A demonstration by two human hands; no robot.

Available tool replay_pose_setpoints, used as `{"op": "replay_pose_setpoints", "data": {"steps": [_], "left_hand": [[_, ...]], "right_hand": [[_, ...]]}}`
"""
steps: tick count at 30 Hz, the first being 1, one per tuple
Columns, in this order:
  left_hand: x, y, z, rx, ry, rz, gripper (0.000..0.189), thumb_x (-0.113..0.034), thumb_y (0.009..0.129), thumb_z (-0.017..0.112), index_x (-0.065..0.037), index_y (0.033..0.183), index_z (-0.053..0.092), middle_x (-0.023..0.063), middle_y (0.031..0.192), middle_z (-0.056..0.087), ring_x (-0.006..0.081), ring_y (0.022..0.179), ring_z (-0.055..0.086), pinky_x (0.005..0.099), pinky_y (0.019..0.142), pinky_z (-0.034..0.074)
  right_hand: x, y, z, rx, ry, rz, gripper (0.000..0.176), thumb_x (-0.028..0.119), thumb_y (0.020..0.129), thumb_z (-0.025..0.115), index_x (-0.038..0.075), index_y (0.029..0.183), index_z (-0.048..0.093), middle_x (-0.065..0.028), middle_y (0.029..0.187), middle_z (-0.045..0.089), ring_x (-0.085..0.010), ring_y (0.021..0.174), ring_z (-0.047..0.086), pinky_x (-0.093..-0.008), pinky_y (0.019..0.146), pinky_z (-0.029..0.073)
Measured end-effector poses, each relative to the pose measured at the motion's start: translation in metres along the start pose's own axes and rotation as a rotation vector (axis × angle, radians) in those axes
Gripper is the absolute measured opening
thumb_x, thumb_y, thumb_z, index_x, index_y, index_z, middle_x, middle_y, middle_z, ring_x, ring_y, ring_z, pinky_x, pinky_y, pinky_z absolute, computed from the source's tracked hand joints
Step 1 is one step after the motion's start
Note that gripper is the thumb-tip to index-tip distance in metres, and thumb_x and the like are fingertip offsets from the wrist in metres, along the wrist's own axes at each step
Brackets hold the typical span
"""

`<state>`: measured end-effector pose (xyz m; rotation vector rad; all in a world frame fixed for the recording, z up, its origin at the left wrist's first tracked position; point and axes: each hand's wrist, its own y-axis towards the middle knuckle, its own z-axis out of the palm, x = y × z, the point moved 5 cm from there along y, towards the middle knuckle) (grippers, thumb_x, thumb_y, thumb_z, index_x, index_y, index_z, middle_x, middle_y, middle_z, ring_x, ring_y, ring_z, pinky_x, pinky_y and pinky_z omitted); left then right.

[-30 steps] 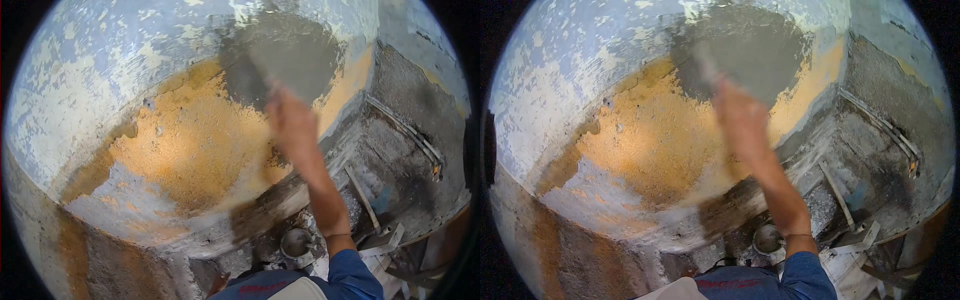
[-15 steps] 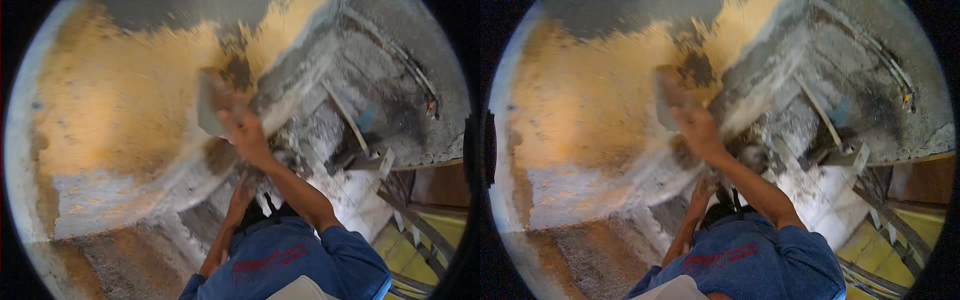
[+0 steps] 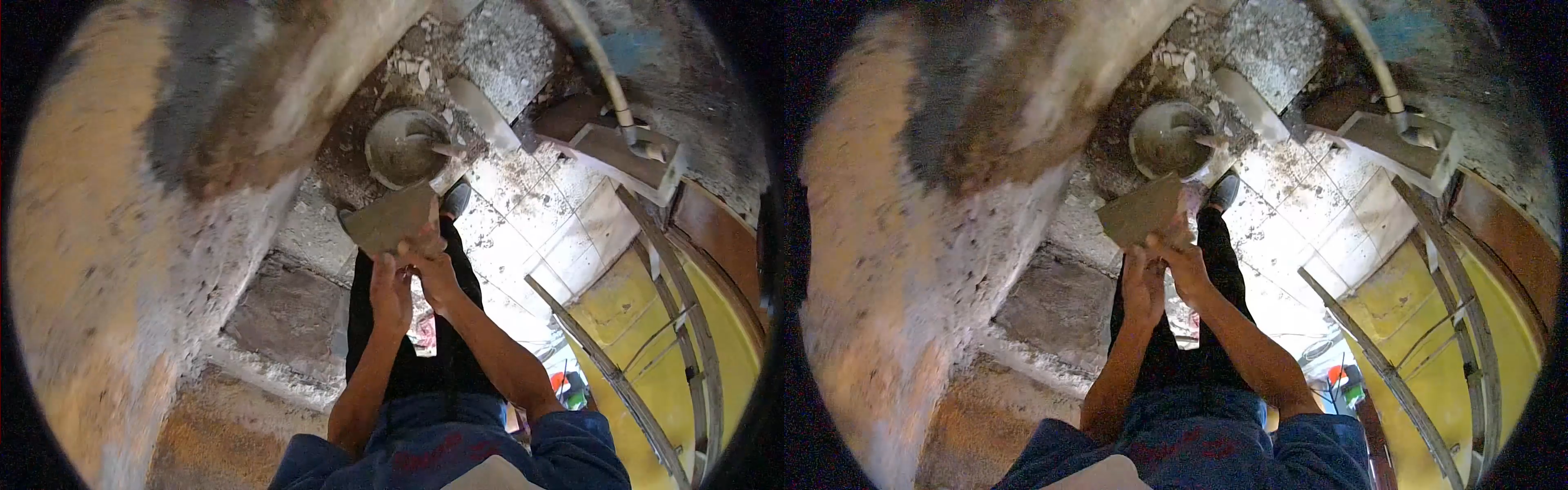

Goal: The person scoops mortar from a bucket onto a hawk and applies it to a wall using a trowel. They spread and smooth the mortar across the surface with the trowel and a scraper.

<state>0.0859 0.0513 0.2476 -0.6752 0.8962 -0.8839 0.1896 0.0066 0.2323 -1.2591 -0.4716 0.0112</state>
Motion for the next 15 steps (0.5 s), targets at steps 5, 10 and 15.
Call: {"op": "replay_pose_setpoints", "data": {"steps": [5, 10, 15], "left_hand": [[-0.016, 0.05, -0.097, -0.321, 0.03, 0.093, 0.038, -0.024, 0.109, 0.055, -0.008, 0.141, 0.046, 0.0094, 0.128, 0.059, 0.025, 0.124, 0.06, 0.0467, 0.109, 0.051], [-0.024, 0.108, -0.187, -0.23, 0.318, 0.037, 0.038, -0.012, 0.106, 0.057, -0.008, 0.142, 0.042, 0.0123, 0.136, 0.054, 0.0289, 0.128, 0.059, 0.0511, 0.108, 0.055], [-0.021, 0.152, -0.213, -0.185, 0.446, 0.043, 0.039, -0.007, 0.104, 0.059, -0.008, 0.139, 0.044, 0.0121, 0.139, 0.052, 0.0272, 0.132, 0.056, 0.0497, 0.107, 0.055]], "right_hand": [[0.03, 0.104, -0.065, -0.114, -1.204, -0.828, 0.054, 0.035, 0.091, 0.077, 0.005, 0.132, 0.06, -0.0223, 0.123, 0.06, -0.0366, 0.113, 0.059, -0.0452, 0.099, 0.048], [0.06, 0.254, -0.078, -0.317, -2.229, -1.271, 0.066, 0.031, 0.091, 0.072, 0.014, 0.15, 0.048, -0.0185, 0.144, 0.052, -0.0365, 0.132, 0.052, -0.0525, 0.114, 0.04], [0.045, 0.304, -0.084, -0.282, -2.363, -1.45, 0.038, 0.025, 0.09, 0.066, 0.011, 0.125, 0.064, -0.0085, 0.11, 0.061, -0.0256, 0.095, 0.062, -0.042, 0.083, 0.05]]}}
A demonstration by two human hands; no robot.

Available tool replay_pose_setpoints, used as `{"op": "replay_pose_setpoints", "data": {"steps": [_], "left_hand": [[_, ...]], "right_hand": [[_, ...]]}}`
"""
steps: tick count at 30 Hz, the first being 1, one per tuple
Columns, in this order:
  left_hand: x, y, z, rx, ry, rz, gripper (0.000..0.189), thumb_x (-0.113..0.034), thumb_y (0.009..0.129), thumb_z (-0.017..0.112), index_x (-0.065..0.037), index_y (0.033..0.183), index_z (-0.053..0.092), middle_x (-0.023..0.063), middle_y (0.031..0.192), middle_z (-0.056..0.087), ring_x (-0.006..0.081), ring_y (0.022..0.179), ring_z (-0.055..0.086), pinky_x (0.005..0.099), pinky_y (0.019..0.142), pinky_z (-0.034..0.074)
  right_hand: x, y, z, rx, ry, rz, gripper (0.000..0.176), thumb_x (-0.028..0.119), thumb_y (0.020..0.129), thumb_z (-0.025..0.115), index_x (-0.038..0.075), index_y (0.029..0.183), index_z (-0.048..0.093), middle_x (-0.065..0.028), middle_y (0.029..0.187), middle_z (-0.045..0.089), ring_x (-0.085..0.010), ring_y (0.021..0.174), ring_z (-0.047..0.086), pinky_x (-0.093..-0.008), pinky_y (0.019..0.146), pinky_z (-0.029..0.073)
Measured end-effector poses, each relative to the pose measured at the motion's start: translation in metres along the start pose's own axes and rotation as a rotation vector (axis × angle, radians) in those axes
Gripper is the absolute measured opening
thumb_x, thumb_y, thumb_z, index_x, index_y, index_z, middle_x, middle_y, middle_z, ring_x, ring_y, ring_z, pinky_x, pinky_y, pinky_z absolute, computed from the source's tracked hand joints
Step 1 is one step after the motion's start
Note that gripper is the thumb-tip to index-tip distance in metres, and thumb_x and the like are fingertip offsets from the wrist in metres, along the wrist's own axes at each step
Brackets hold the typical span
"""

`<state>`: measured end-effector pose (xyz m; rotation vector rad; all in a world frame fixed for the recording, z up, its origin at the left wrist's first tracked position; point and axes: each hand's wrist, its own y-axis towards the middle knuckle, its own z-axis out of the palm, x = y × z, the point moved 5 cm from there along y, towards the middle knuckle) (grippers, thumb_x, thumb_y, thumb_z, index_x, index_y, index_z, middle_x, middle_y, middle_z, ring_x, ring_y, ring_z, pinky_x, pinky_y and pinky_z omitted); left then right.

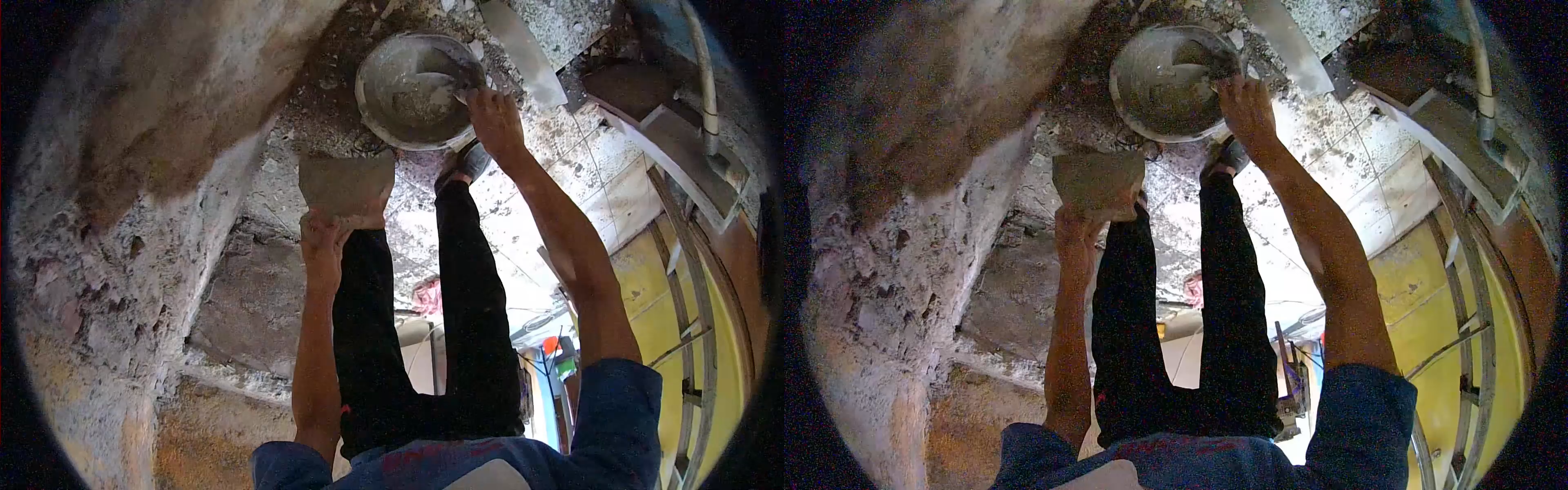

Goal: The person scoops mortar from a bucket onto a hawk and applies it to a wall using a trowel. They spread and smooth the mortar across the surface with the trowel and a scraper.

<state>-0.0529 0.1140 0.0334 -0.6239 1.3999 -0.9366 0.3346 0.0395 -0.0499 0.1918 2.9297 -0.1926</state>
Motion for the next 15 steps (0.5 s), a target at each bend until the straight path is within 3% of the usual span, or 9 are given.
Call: {"op": "replay_pose_setpoints", "data": {"steps": [4, 7, 9, 10, 12, 15], "left_hand": [[0.002, 0.013, 0.005, -0.036, -0.055, 0.017, 0.035, -0.009, 0.103, 0.062, -0.007, 0.136, 0.053, 0.0113, 0.14, 0.054, 0.0247, 0.129, 0.058, 0.048, 0.105, 0.055], [0.009, 0.018, 0.006, -0.075, -0.163, -0.003, 0.035, -0.012, 0.104, 0.062, -0.009, 0.138, 0.056, 0.0104, 0.143, 0.054, 0.0243, 0.129, 0.058, 0.0476, 0.106, 0.053], [0.013, 0.019, 0.004, -0.08, -0.201, -0.004, 0.037, -0.014, 0.104, 0.061, -0.01, 0.141, 0.056, 0.0094, 0.144, 0.055, 0.0242, 0.13, 0.058, 0.0477, 0.108, 0.052], [0.017, 0.022, 0.003, -0.107, -0.193, 0.0, 0.039, -0.017, 0.105, 0.061, -0.012, 0.144, 0.054, 0.0086, 0.146, 0.054, 0.0243, 0.13, 0.057, 0.0478, 0.108, 0.052], [0.022, 0.025, 0.002, -0.131, -0.193, 0.002, 0.042, -0.019, 0.106, 0.06, -0.013, 0.146, 0.052, 0.0077, 0.148, 0.053, 0.0244, 0.131, 0.057, 0.0479, 0.108, 0.051], [0.023, 0.03, -0.005, -0.115, -0.152, 0.023, 0.046, -0.024, 0.107, 0.06, -0.014, 0.15, 0.049, 0.0071, 0.149, 0.053, 0.0245, 0.132, 0.057, 0.0478, 0.106, 0.051]], "right_hand": [[0.03, 0.006, 0.011, 0.158, 0.051, 0.074, 0.039, 0.024, 0.091, 0.065, 0.006, 0.125, 0.062, -0.0121, 0.116, 0.063, -0.0263, 0.099, 0.065, -0.0417, 0.076, 0.055], [0.053, 0.017, 0.022, 0.354, 0.27, 0.072, 0.034, 0.026, 0.094, 0.064, 0.003, 0.119, 0.065, -0.0169, 0.115, 0.067, -0.0312, 0.098, 0.07, -0.0454, 0.069, 0.059], [0.058, 0.015, 0.025, 0.462, 0.408, 0.289, 0.028, 0.029, 0.098, 0.062, 0.007, 0.113, 0.069, -0.0205, 0.113, 0.07, -0.0379, 0.094, 0.073, -0.0514, 0.069, 0.06], [0.059, 0.015, 0.023, 0.467, 0.406, 0.287, 0.028, 0.029, 0.098, 0.062, 0.007, 0.113, 0.069, -0.0205, 0.113, 0.07, -0.0379, 0.094, 0.073, -0.0514, 0.069, 0.06], [0.06, 0.015, 0.015, 0.477, 0.475, 0.258, 0.027, 0.032, 0.1, 0.06, 0.009, 0.108, 0.071, -0.0206, 0.098, 0.073, -0.0402, 0.083, 0.074, -0.0538, 0.068, 0.059], [0.063, 0.018, 0.0, 0.466, 0.582, 0.345, 0.029, 0.033, 0.1, 0.06, 0.007, 0.108, 0.07, -0.0215, 0.092, 0.073, -0.0407, 0.081, 0.074, -0.054, 0.067, 0.059]]}}
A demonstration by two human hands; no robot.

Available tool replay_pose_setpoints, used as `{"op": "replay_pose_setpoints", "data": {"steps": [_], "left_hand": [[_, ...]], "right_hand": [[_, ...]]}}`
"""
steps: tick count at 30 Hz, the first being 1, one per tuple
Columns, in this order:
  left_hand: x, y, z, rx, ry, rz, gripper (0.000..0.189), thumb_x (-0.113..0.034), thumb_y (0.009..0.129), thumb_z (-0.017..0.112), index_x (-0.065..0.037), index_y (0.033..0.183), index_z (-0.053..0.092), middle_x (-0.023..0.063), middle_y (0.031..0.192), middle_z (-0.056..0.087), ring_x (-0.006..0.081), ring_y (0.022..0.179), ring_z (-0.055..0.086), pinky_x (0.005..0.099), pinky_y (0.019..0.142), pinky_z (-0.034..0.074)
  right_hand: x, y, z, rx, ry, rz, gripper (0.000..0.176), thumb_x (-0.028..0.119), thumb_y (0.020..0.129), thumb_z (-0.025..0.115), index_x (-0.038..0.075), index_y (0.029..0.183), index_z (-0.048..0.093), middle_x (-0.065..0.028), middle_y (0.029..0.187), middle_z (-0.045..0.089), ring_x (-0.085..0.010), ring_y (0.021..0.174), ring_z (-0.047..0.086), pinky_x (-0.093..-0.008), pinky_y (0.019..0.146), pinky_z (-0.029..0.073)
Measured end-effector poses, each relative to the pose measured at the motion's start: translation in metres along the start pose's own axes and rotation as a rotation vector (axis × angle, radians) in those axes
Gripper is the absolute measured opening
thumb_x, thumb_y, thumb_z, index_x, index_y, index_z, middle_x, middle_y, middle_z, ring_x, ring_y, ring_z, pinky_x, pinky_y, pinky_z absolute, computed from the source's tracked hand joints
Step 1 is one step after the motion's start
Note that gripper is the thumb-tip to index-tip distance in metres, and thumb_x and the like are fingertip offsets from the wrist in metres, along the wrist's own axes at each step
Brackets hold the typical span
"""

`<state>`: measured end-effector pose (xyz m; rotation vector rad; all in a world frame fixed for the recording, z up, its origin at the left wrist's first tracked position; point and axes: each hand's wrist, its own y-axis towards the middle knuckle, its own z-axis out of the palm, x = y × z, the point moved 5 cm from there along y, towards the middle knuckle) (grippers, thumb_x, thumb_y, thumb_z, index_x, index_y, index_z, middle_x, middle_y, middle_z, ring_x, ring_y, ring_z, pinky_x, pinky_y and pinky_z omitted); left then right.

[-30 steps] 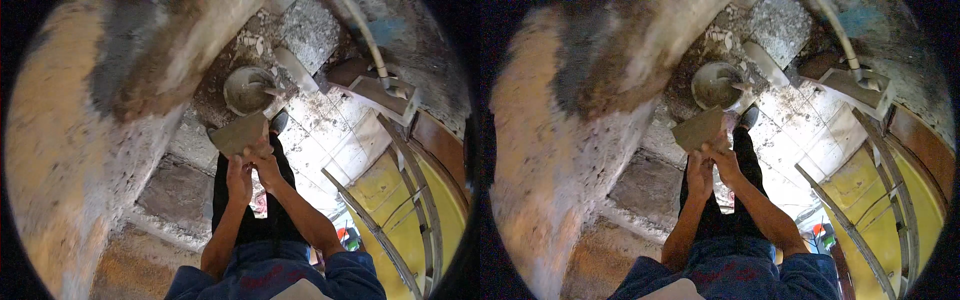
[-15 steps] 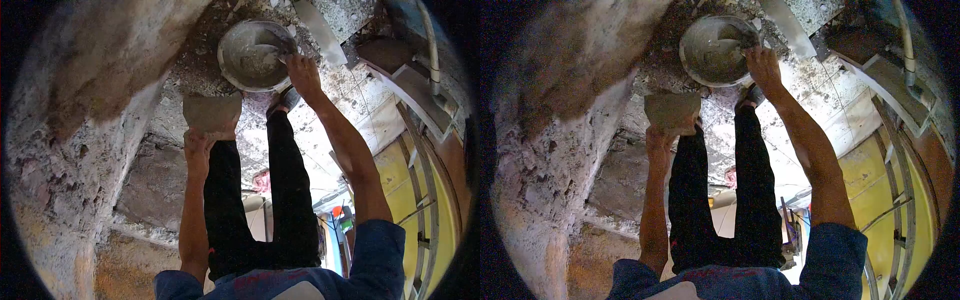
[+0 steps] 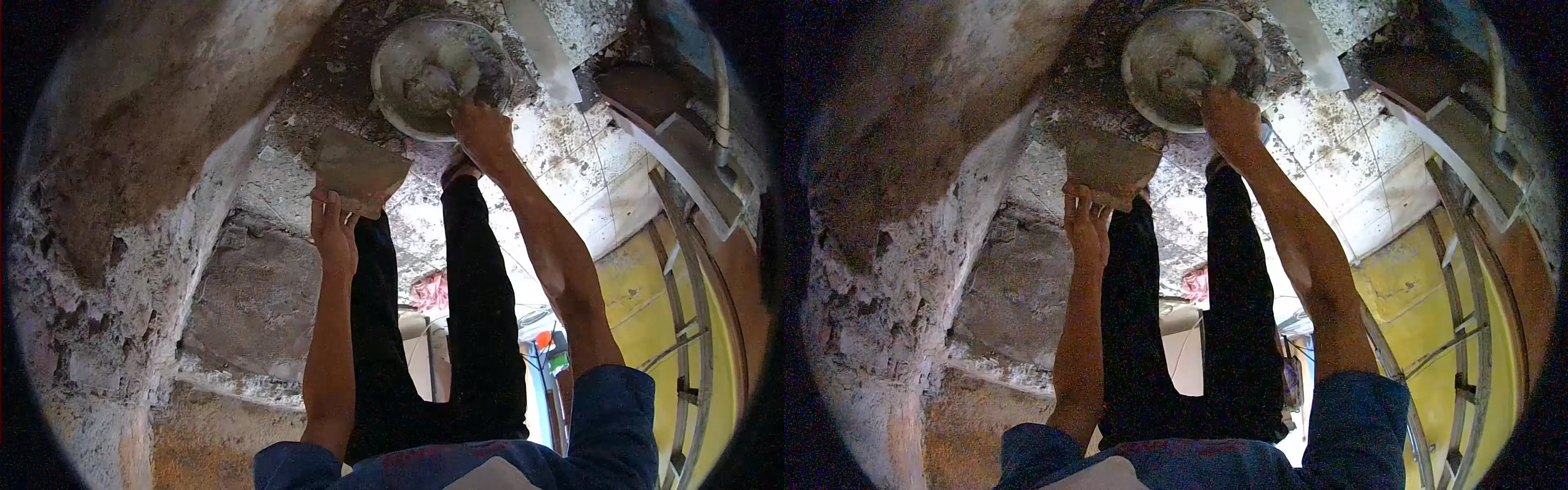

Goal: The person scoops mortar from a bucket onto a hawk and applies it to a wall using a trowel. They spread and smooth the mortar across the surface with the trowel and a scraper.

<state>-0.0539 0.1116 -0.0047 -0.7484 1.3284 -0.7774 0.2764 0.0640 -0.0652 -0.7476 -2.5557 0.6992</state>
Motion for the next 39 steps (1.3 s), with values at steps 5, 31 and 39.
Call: {"op": "replay_pose_setpoints", "data": {"steps": [5, 31, 39], "left_hand": [[0.001, 0.008, -0.005, 0.037, 0.047, -0.014, 0.051, -0.028, 0.106, 0.061, -0.014, 0.152, 0.045, 0.0075, 0.144, 0.056, 0.0252, 0.13, 0.059, 0.0468, 0.104, 0.051], [-0.012, 0.074, 0.041, 0.083, 0.198, 0.021, 0.055, -0.032, 0.105, 0.062, -0.021, 0.156, 0.043, 0.0085, 0.15, 0.05, 0.0245, 0.124, 0.057, 0.042, 0.098, 0.051], [-0.006, 0.087, 0.08, 0.173, 0.25, 0.072, 0.059, -0.041, 0.106, 0.059, -0.019, 0.158, 0.041, 0.0087, 0.148, 0.052, 0.0241, 0.127, 0.057, 0.0444, 0.104, 0.051]], "right_hand": [[0.02, -0.007, 0.01, 0.116, 0.089, 0.049, 0.039, 0.039, 0.101, 0.057, 0.004, 0.102, 0.073, -0.0231, 0.093, 0.073, -0.0428, 0.085, 0.073, -0.0547, 0.076, 0.058], [-0.079, -0.042, 0.047, 0.356, 1.139, 0.372, 0.059, 0.058, 0.09, 0.074, 0.004, 0.116, 0.074, 0.0047, 0.065, 0.056, -0.0082, 0.054, 0.054, -0.0243, 0.045, 0.041], [-0.096, -0.079, 0.004, 0.221, 1.193, 0.233, 0.048, 0.04, 0.099, 0.071, 0.002, 0.128, 0.067, 0.0035, 0.085, 0.059, -0.0058, 0.065, 0.051, -0.0202, 0.057, 0.043]]}}
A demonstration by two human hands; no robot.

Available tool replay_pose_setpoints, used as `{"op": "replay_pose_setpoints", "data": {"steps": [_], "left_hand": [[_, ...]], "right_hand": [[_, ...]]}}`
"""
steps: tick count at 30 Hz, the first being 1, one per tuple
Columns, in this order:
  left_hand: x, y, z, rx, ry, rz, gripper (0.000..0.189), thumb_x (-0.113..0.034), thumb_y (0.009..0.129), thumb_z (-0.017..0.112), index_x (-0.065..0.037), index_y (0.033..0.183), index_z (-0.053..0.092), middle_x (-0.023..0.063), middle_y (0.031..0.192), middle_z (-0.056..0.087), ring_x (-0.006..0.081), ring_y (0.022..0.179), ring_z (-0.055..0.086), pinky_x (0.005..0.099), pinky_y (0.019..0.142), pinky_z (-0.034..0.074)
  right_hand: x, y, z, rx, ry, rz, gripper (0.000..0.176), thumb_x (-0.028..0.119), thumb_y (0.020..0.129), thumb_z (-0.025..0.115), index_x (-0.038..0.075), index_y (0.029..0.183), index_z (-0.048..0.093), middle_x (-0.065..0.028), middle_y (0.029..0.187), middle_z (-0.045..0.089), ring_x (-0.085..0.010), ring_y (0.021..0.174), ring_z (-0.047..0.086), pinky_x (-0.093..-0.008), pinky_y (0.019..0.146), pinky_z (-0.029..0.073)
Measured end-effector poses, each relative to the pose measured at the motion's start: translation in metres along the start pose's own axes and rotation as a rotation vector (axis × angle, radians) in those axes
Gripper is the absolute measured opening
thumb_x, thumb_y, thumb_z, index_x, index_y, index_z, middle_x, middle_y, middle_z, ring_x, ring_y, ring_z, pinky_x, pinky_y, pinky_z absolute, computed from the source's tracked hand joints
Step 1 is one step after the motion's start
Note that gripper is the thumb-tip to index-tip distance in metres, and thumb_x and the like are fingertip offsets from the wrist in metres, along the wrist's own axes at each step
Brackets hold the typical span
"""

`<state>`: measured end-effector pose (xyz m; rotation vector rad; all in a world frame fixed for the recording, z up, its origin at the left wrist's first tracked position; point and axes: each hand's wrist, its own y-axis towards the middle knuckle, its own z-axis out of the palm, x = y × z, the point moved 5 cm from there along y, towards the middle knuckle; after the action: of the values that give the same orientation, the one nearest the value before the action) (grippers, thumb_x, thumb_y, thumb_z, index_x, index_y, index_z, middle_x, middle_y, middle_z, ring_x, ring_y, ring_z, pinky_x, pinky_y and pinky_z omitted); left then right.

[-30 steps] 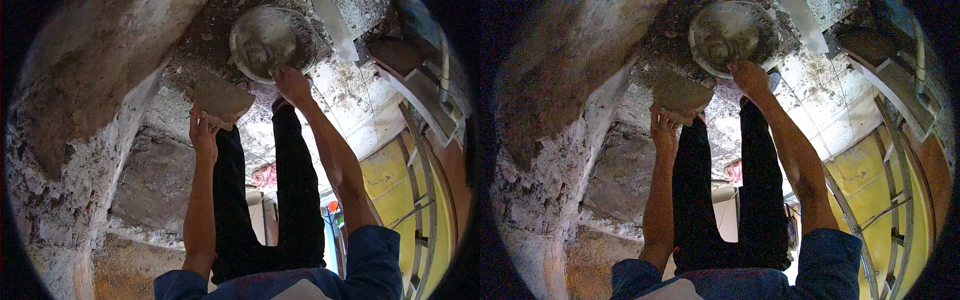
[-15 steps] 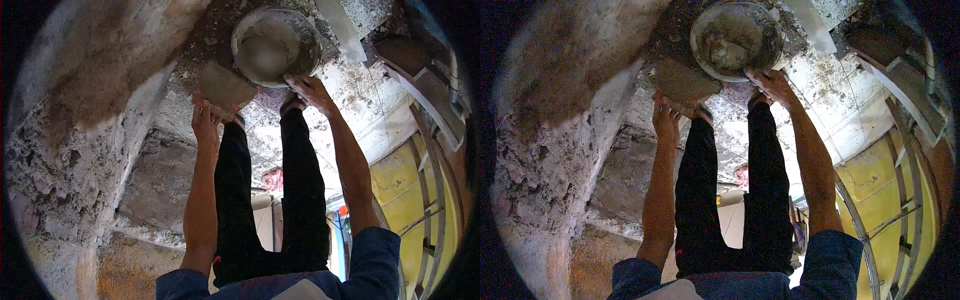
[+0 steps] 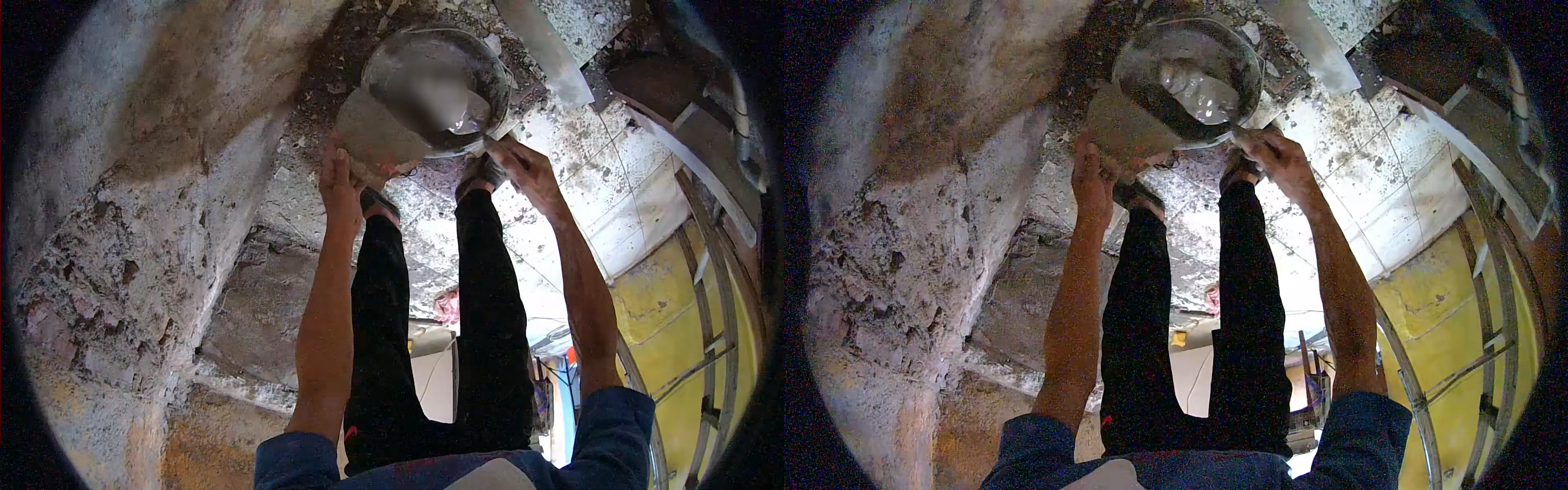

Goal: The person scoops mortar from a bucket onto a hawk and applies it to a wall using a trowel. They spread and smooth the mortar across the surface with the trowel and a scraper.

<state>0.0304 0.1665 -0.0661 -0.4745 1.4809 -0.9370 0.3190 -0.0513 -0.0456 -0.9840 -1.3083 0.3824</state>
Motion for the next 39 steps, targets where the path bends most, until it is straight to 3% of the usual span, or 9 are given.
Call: {"op": "replay_pose_setpoints", "data": {"steps": [5, 15, 18, 21, 24, 26, 31, 35, 39], "left_hand": [[-0.013, 0.01, 0.054, 0.011, -0.07, -0.021, 0.058, -0.042, 0.104, 0.063, -0.018, 0.154, 0.047, 0.0063, 0.151, 0.049, 0.023, 0.125, 0.057, 0.0397, 0.099, 0.052], [-0.026, 0.009, 0.08, 0.211, -0.009, -0.024, 0.057, -0.039, 0.105, 0.062, -0.017, 0.155, 0.047, 0.0034, 0.158, 0.045, 0.0175, 0.131, 0.055, 0.0301, 0.098, 0.05], [-0.034, -0.004, 0.082, 0.315, -0.062, -0.038, 0.053, -0.031, 0.108, 0.058, -0.017, 0.156, 0.043, -0.0067, 0.14, 0.054, 0.0041, 0.105, 0.056, 0.0234, 0.086, 0.049], [-0.033, 0.0, 0.073, 0.283, -0.047, -0.068, 0.055, -0.032, 0.108, 0.057, -0.011, 0.157, 0.042, 0.0056, 0.156, 0.047, 0.0152, 0.135, 0.053, 0.0292, 0.105, 0.049], [-0.033, 0.001, 0.072, 0.324, -0.066, -0.033, 0.054, -0.031, 0.109, 0.056, -0.01, 0.156, 0.042, 0.0066, 0.153, 0.05, 0.0146, 0.129, 0.057, 0.0293, 0.104, 0.05], [-0.042, -0.005, 0.072, 0.283, 0.007, -0.034, 0.058, -0.032, 0.108, 0.056, -0.013, 0.16, 0.037, -0.0016, 0.139, 0.056, 0.0053, 0.096, 0.057, 0.0254, 0.084, 0.051], [-0.046, 0.01, 0.057, 0.332, 0.008, -0.042, 0.058, -0.033, 0.108, 0.056, -0.014, 0.16, 0.036, 0.0008, 0.146, 0.053, 0.0066, 0.098, 0.058, 0.0283, 0.083, 0.053], [-0.044, 0.017, 0.058, 0.28, 0.034, -0.027, 0.064, -0.041, 0.105, 0.06, -0.014, 0.159, 0.038, 0.0039, 0.153, 0.048, 0.0181, 0.126, 0.055, 0.0393, 0.1, 0.05], [-0.031, 0.01, 0.074, 0.272, -0.115, -0.01, 0.067, -0.041, 0.105, 0.062, -0.015, 0.16, 0.036, 0.0041, 0.155, 0.046, 0.0203, 0.129, 0.053, 0.0399, 0.102, 0.048]], "right_hand": [[0.039, -0.05, 0.001, -0.29, -0.364, -0.64, 0.039, 0.012, 0.101, 0.067, 0.001, 0.137, 0.059, -0.0121, 0.109, 0.069, -0.0184, 0.085, 0.066, -0.0285, 0.07, 0.054], [-0.038, -0.038, 0.055, -0.397, -0.379, -0.555, 0.053, 0.007, 0.099, 0.064, 0.003, 0.148, 0.044, -0.0235, 0.118, 0.058, -0.0417, 0.106, 0.062, -0.0477, 0.09, 0.054], [-0.048, -0.032, 0.063, -0.373, -0.337, -0.509, 0.053, 0.008, 0.101, 0.062, 0.002, 0.148, 0.041, -0.026, 0.125, 0.055, -0.0446, 0.11, 0.059, -0.0486, 0.093, 0.051], [-0.06, -0.029, 0.068, -0.409, -0.362, -0.512, 0.051, 0.009, 0.102, 0.061, 0.001, 0.148, 0.042, -0.026, 0.126, 0.055, -0.0442, 0.112, 0.059, -0.0479, 0.095, 0.051], [-0.065, -0.027, 0.065, -0.4, -0.33, -0.453, 0.049, 0.008, 0.102, 0.061, 0.002, 0.147, 0.044, -0.0259, 0.127, 0.054, -0.0434, 0.116, 0.059, -0.0468, 0.098, 0.051], [-0.065, -0.022, 0.06, -0.406, -0.28, -0.479, 0.048, 0.006, 0.102, 0.06, 0.002, 0.147, 0.044, -0.0256, 0.128, 0.055, -0.0431, 0.118, 0.058, -0.0459, 0.099, 0.05], [-0.063, -0.012, 0.047, -0.402, -0.1, -0.424, 0.043, 0.002, 0.107, 0.051, 0.002, 0.148, 0.04, -0.0174, 0.127, 0.052, -0.0295, 0.121, 0.06, -0.0356, 0.098, 0.054], [-0.008, -0.012, 0.04, -0.56, -0.796, -0.266, 0.046, 0.018, 0.099, 0.067, 0.011, 0.142, 0.053, -0.0159, 0.118, 0.062, -0.0358, 0.107, 0.065, -0.0495, 0.085, 0.054], [0.024, 0.001, 0.043, -0.561, -1.103, -0.39, 0.052, 0.017, 0.095, 0.068, 0.016, 0.145, 0.053, -0.0121, 0.12, 0.063, -0.0354, 0.113, 0.06, -0.0516, 0.099, 0.046]]}}
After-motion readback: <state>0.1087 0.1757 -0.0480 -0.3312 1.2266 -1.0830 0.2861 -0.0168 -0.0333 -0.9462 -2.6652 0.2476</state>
